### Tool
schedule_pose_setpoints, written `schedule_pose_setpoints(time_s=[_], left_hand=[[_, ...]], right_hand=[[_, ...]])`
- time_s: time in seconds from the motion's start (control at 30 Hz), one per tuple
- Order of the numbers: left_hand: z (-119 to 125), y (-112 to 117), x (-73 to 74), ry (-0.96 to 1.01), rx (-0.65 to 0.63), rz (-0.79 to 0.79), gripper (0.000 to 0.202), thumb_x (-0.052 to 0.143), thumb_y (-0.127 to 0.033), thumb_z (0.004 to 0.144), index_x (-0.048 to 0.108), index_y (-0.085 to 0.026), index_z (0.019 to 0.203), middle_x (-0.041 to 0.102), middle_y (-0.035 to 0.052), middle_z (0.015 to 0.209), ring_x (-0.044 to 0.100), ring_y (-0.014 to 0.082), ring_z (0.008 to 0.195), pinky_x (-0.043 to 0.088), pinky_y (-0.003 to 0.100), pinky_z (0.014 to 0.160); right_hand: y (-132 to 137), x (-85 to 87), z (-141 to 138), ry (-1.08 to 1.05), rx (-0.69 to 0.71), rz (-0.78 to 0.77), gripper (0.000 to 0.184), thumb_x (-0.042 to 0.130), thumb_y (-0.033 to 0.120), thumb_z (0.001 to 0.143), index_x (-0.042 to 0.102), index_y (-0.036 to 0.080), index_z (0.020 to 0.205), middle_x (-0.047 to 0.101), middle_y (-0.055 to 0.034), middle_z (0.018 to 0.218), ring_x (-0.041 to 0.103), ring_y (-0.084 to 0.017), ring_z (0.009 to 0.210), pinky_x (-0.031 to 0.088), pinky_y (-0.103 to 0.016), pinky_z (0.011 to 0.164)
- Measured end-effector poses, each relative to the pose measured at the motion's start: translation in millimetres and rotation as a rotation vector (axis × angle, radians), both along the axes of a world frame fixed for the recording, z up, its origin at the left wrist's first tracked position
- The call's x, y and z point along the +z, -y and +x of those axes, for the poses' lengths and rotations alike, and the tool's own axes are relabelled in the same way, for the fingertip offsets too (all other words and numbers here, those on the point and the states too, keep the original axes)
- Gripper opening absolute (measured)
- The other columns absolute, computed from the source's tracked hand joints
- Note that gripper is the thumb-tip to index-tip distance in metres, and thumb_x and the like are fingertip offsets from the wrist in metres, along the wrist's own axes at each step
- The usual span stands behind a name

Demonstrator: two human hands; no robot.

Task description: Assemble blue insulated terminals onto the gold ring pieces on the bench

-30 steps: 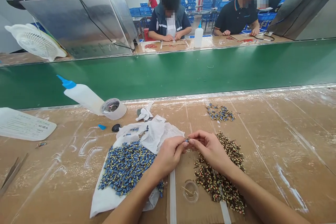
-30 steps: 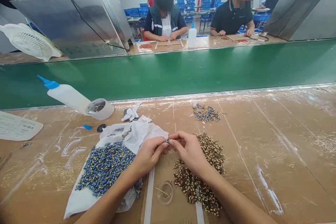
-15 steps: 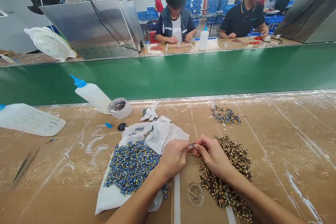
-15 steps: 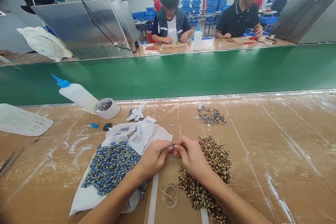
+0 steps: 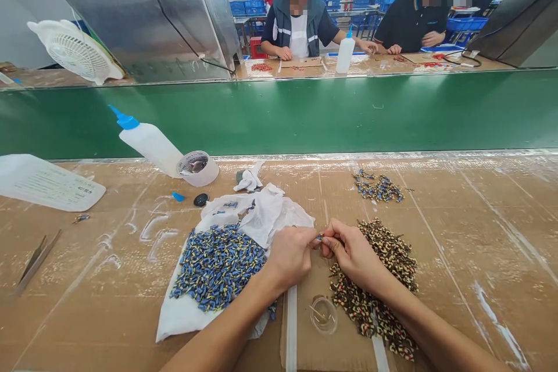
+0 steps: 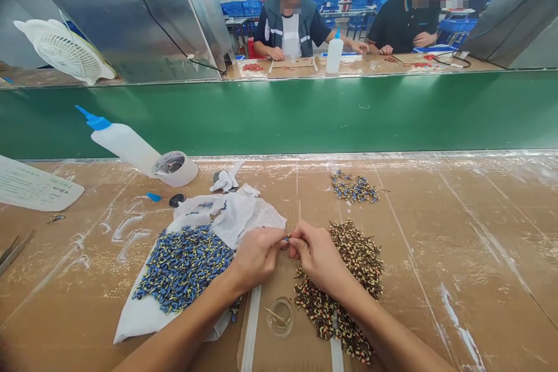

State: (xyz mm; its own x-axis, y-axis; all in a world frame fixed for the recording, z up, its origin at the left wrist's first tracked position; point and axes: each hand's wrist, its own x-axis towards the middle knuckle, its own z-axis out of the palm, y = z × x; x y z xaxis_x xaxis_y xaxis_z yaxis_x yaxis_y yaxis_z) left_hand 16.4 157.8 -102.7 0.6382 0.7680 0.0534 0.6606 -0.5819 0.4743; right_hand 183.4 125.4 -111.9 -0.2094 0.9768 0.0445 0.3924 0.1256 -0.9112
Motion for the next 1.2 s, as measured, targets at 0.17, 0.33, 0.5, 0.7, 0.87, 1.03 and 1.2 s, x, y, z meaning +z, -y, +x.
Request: schedule_pose_setpoints(time_s=[0.17,0.33,0.5,0.7,0.87,1.03,1.2], left_hand=[[-1.5,-4.8,6.2,0.122,-0.029,-0.104,0.025,0.041,-0.011,0.087,0.057,-0.02,0.07,0.061,-0.0003,0.065,0.057,0.0156,0.063,0.033,0.024,0.058],[-3.8,-12.1,14.9,0.196,-0.064,-0.213,0.026,0.038,-0.016,0.093,0.053,-0.019,0.071,0.056,-0.0031,0.062,0.052,0.0126,0.059,0.034,0.021,0.058],[-5.6,-11.1,17.2,0.212,-0.086,-0.207,0.024,0.037,-0.015,0.093,0.05,-0.019,0.073,0.056,-0.0029,0.065,0.052,0.0128,0.062,0.035,0.021,0.061],[-5.5,-9.9,13.2,0.196,-0.071,-0.186,0.026,0.038,-0.017,0.094,0.049,-0.019,0.07,0.054,-0.0027,0.063,0.051,0.0127,0.06,0.033,0.021,0.059],[-6.3,-10.0,15.1,0.205,-0.076,-0.198,0.028,0.036,-0.019,0.095,0.049,-0.018,0.07,0.055,-0.0025,0.063,0.052,0.0126,0.06,0.034,0.021,0.059],[-5.8,-9.6,15.4,0.166,-0.07,-0.178,0.029,0.037,-0.019,0.095,0.051,-0.018,0.069,0.057,-0.0016,0.062,0.053,0.0126,0.06,0.034,0.021,0.058],[-3.8,-8.5,7.8,0.117,-0.043,-0.106,0.027,0.041,-0.014,0.09,0.056,-0.018,0.068,0.06,-0.0007,0.061,0.054,0.013,0.058,0.033,0.022,0.058]], right_hand=[[-2.5,2.2,-1.3,-0.164,-0.047,-0.059,0.019,0.047,0.027,0.092,0.054,0.02,0.075,0.063,-0.0005,0.066,0.058,-0.014,0.061,0.043,-0.025,0.059],[-7.9,4.4,1.6,-0.374,-0.042,-0.243,0.023,0.053,0.041,0.088,0.055,0.018,0.081,0.066,-0.0019,0.07,0.06,-0.014,0.063,0.046,-0.025,0.057],[-7.9,5.6,2.6,-0.411,-0.058,-0.25,0.026,0.057,0.043,0.085,0.057,0.017,0.081,0.066,-0.003,0.073,0.061,-0.014,0.068,0.048,-0.027,0.064],[-8.3,4.5,3.4,-0.452,-0.059,-0.29,0.029,0.06,0.046,0.083,0.057,0.017,0.082,0.065,-0.003,0.073,0.06,-0.014,0.067,0.048,-0.027,0.064],[-9.6,2.8,5.3,-0.471,-0.033,-0.295,0.028,0.059,0.045,0.084,0.058,0.017,0.084,0.066,-0.0039,0.075,0.06,-0.014,0.069,0.046,-0.027,0.065],[-8.4,0.5,3.7,-0.47,-0.021,-0.291,0.027,0.059,0.043,0.085,0.057,0.017,0.081,0.064,-0.0029,0.073,0.058,-0.014,0.067,0.045,-0.027,0.063],[-3.8,-3.1,0.0,-0.379,-0.014,-0.201,0.024,0.053,0.039,0.089,0.053,0.018,0.076,0.06,-0.0013,0.068,0.053,-0.013,0.06,0.042,-0.025,0.056]])
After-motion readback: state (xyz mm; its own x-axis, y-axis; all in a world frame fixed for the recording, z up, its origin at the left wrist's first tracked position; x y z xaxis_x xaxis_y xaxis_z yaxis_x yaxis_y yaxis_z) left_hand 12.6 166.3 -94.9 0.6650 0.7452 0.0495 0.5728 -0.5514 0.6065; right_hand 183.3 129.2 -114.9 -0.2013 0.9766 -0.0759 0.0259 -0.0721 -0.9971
